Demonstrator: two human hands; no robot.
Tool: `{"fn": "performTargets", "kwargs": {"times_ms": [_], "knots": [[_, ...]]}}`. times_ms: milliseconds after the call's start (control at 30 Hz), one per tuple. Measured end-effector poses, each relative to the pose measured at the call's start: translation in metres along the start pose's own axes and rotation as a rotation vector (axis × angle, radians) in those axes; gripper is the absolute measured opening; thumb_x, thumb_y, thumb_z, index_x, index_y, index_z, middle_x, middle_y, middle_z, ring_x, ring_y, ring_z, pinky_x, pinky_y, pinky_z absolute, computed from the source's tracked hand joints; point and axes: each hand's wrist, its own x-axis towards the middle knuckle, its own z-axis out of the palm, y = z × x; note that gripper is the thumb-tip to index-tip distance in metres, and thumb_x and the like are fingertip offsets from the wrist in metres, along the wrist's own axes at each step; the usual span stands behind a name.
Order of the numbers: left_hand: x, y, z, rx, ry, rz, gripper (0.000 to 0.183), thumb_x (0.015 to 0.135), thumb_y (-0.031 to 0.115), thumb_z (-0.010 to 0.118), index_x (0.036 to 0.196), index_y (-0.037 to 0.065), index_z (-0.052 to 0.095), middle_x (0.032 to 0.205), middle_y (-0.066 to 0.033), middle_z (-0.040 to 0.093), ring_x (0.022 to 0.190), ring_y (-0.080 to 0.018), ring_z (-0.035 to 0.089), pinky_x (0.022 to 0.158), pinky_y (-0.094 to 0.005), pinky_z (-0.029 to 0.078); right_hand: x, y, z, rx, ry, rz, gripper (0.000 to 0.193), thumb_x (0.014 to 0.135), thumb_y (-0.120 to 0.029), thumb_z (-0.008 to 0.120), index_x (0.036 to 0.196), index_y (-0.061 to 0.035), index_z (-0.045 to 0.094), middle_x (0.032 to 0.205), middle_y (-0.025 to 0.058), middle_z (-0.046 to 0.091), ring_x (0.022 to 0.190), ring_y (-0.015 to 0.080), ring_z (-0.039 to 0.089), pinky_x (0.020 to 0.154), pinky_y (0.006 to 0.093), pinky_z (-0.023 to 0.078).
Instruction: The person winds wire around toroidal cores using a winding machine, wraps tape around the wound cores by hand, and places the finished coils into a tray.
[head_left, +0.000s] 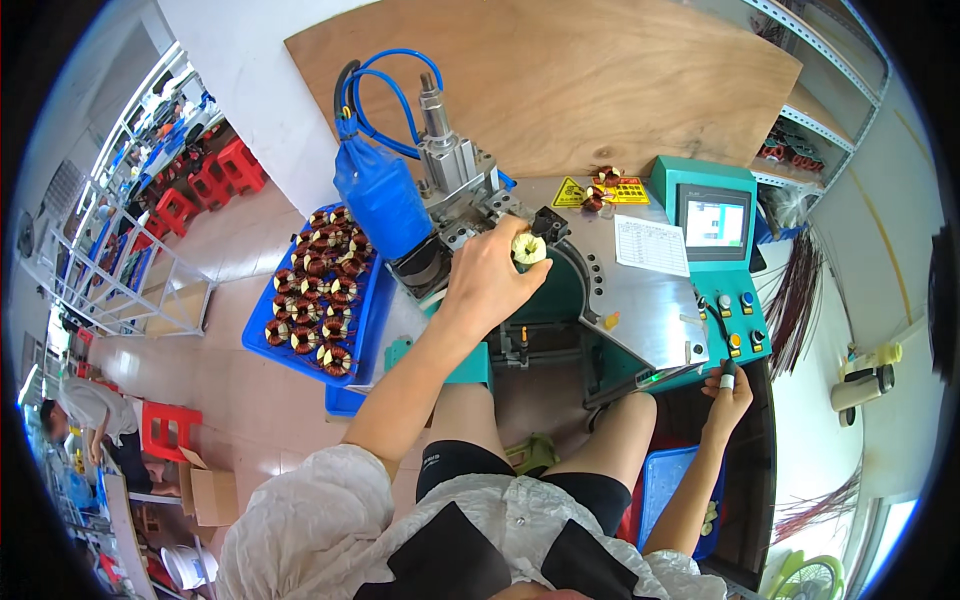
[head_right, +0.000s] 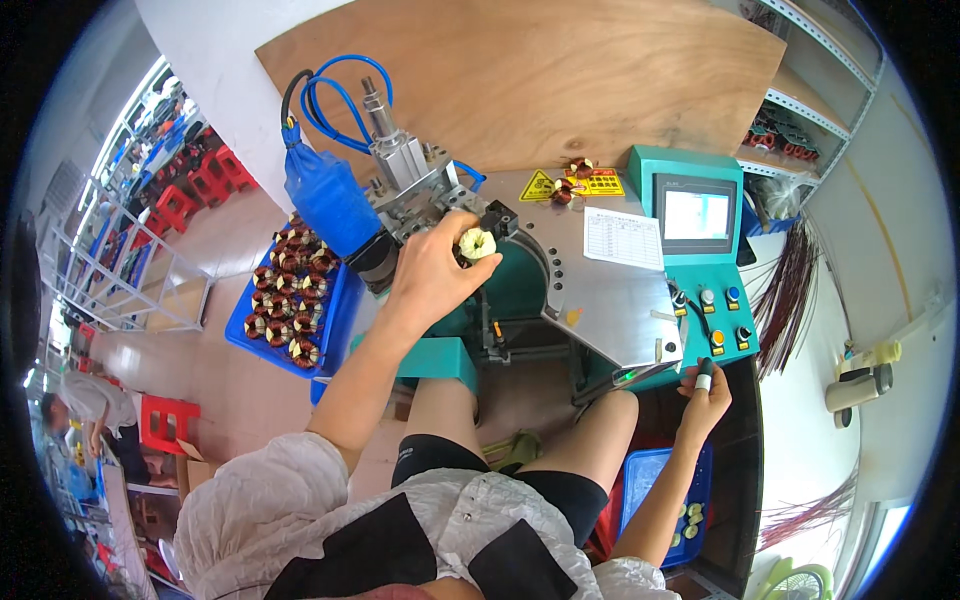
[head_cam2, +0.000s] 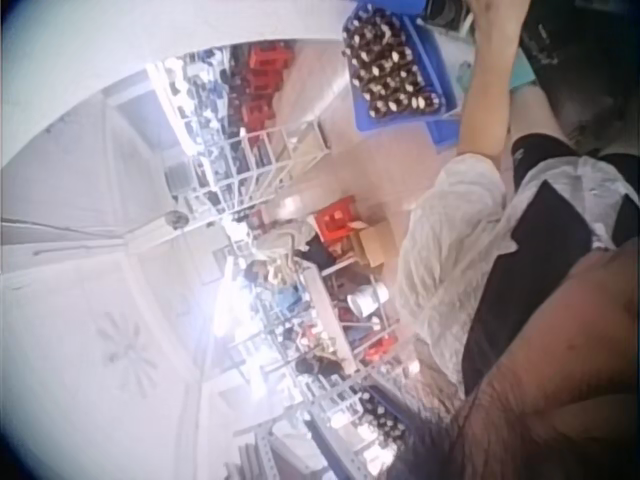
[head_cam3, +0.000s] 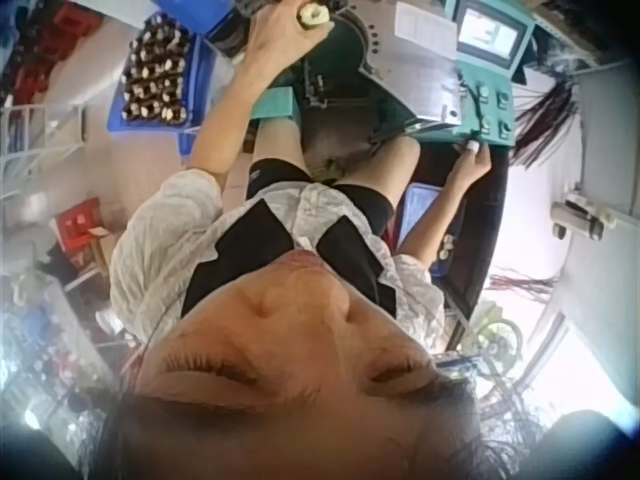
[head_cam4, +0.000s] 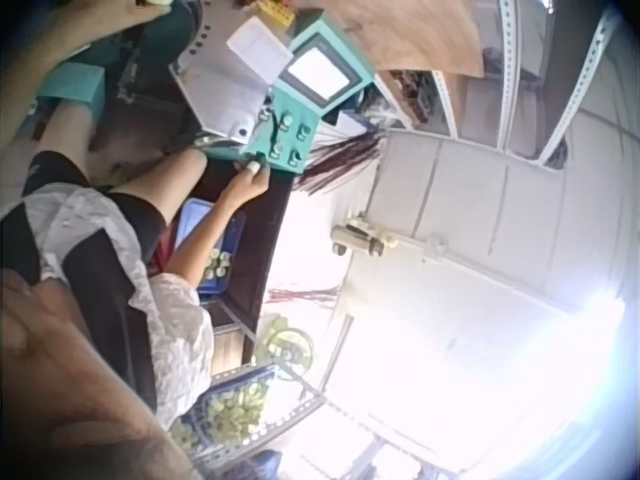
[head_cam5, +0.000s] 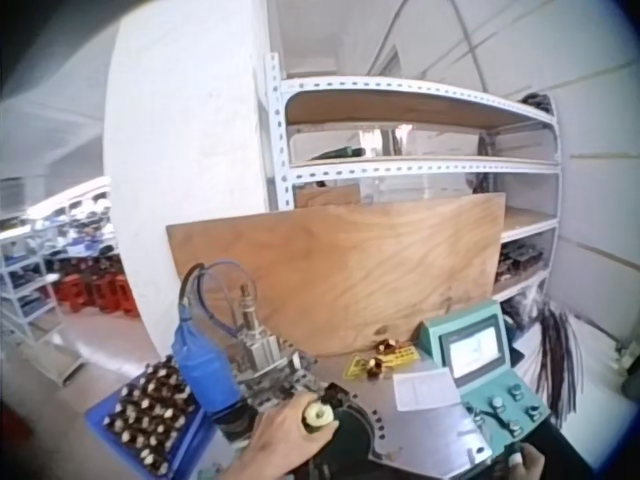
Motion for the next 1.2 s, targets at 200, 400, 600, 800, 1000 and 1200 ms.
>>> {"fn": "performTargets", "kwargs": {"times_ms": [200, 400, 600, 800, 1000, 1200], "knots": [[0.002, 0.006, -0.003, 0.032, -0.063, -0.017, 0.031, 0.072, 0.022, 0.077, 0.09, 0.001, 0.063, 0.083, -0.0196, 0.068, 0.079, -0.0393, 0.065, 0.069, -0.0454, 0.051, -0.001, -0.009, 0.009, -0.053, -0.071, -0.116, 0.022, 0.092, 0.002, 0.047, 0.103, 0.0036, 0.066, 0.08, 0.0045, 0.066, 0.061, 0.0064, 0.058, 0.052, 0.0193, 0.048], [0.0, 0.006, -0.001, 0.078, -0.04, -0.035, 0.032, 0.071, 0.023, 0.078, 0.089, 0.002, 0.062, 0.08, -0.0173, 0.067, 0.076, -0.0375, 0.065, 0.067, -0.0439, 0.051, -0.007, -0.012, -0.001, -0.027, -0.056, -0.085, 0.022, 0.092, 0.002, 0.048, 0.104, 0.0037, 0.065, 0.079, 0.0049, 0.065, 0.061, 0.0071, 0.058, 0.051, 0.0198, 0.048], [0.001, 0.014, -0.004, 0.057, -0.096, -0.106, 0.033, 0.071, 0.024, 0.079, 0.09, 0.001, 0.063, 0.081, -0.0168, 0.068, 0.077, -0.037, 0.065, 0.067, -0.0439, 0.052, -0.016, -0.025, -0.01, -0.145, 0.118, -0.247, 0.021, 0.092, 0.0, 0.049, 0.105, 0.001, 0.066, 0.079, 0.0049, 0.065, 0.062, 0.0074, 0.059, 0.053, 0.02, 0.048], [0.0, -0.002, -0.001, 0.103, -0.039, 0.032, 0.041, 0.072, 0.029, 0.08, 0.098, 0.0, 0.066, 0.08, -0.0208, 0.067, 0.076, -0.0379, 0.066, 0.067, -0.0424, 0.052, -0.069, -0.128, 0.072, 0.211, -0.4, -0.15, 0.025, 0.092, -0.01, 0.052, 0.108, 0.0047, 0.064, 0.089, 0.0108, 0.069, 0.072, 0.0153, 0.067, 0.066, 0.0267, 0.055], [0.001, 0.001, -0.006, 0.04, -0.148, -0.052, 0.039, 0.072, 0.023, 0.077, 0.098, -0.002, 0.062, 0.088, -0.0219, 0.067, 0.085, -0.0393, 0.065, 0.074, -0.0457, 0.051, -0.077, -0.141, 0.217, 0.506, -0.8, 0.2, 0.031, 0.094, -0.01, 0.049, 0.119, 0.0067, 0.059, 0.102, 0.0123, 0.065, 0.08, 0.0171, 0.065, 0.067, 0.0302, 0.058], [0.0, -0.007, -0.01, -0.013, -0.165, -0.027, 0.038, 0.069, 0.018, 0.076, 0.1, 0.0, 0.064, 0.089, -0.021, 0.068, 0.084, -0.036, 0.067, 0.073, -0.0411, 0.052, -0.07, -0.144, 0.233, 0.471, -0.811, 0.222, 0.028, 0.096, -0.013, 0.047, 0.111, 0.0041, 0.063, 0.099, 0.0101, 0.066, 0.082, 0.0178, 0.066, 0.07, 0.0323, 0.058]]}}
